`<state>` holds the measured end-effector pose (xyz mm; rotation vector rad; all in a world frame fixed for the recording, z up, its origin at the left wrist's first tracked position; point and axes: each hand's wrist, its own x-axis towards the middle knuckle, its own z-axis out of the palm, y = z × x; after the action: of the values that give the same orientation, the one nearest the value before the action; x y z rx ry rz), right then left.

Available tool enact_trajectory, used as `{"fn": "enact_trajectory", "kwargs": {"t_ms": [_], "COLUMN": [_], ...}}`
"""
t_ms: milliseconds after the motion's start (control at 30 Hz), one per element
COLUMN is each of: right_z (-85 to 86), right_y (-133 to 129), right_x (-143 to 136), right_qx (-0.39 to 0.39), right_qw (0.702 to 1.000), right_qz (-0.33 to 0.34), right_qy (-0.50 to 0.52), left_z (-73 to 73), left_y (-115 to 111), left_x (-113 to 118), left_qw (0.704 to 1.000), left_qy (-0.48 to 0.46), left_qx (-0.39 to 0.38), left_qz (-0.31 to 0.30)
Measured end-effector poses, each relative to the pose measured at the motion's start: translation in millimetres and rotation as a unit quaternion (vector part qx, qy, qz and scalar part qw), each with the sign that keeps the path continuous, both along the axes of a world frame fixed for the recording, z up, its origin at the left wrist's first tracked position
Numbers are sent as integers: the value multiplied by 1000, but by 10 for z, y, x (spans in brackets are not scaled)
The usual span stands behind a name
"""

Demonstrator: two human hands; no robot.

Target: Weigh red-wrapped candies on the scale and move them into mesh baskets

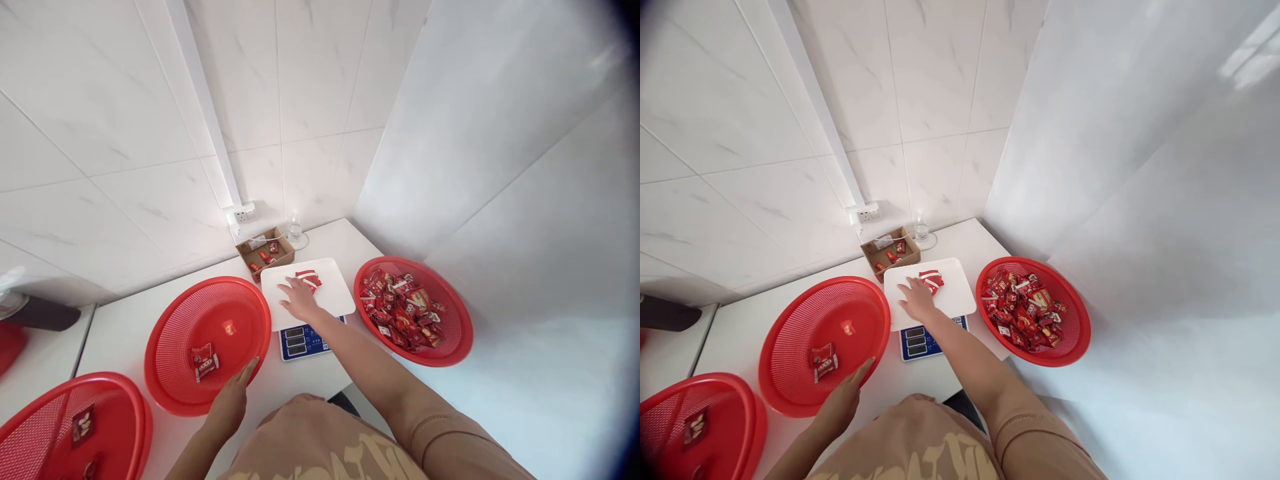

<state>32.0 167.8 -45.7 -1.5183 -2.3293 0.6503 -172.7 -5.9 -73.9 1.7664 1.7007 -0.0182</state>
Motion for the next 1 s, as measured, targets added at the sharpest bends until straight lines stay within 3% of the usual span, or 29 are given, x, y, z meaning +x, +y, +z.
{"fn": "enact_trajectory", "kwargs": {"t_ms": [133, 267, 400, 633, 733, 800, 867, 1000], "right_z": [-173, -289, -259, -205, -87, 16, 96, 81], "right_y": [3, -72, -59, -49, -101, -103, -54, 128], "right_x": [318, 389, 384, 360, 128, -28, -89, 161], "right_qx": [-26, -4, -31, -71, -65, -39, -7, -17], "right_qw": [990, 989, 988, 988, 992, 981, 973, 1000], "right_qz": [12, -18, -68, -135, -79, -2, 29, -26], "right_qy": [-140, -144, -133, -20, 71, 191, 230, -3], "left_z": [9, 13, 37, 53, 19, -8, -21, 1], "left_y": [-3, -7, -11, 10, 13, 9, 1, -9], "left_x": [5, 3, 2, 19, 11, -1, -11, -9], "left_qw": [1000, 1000, 1000, 1000, 1000, 1000, 1000, 1000], "left_qy": [3, 6, 7, 15, 19, 17, 13, 8], "left_qx": [5, 13, 12, 5, 1, 7, 18, 17], "left_qz": [12, 8, 4, -1, -1, 3, 3, 1]}}
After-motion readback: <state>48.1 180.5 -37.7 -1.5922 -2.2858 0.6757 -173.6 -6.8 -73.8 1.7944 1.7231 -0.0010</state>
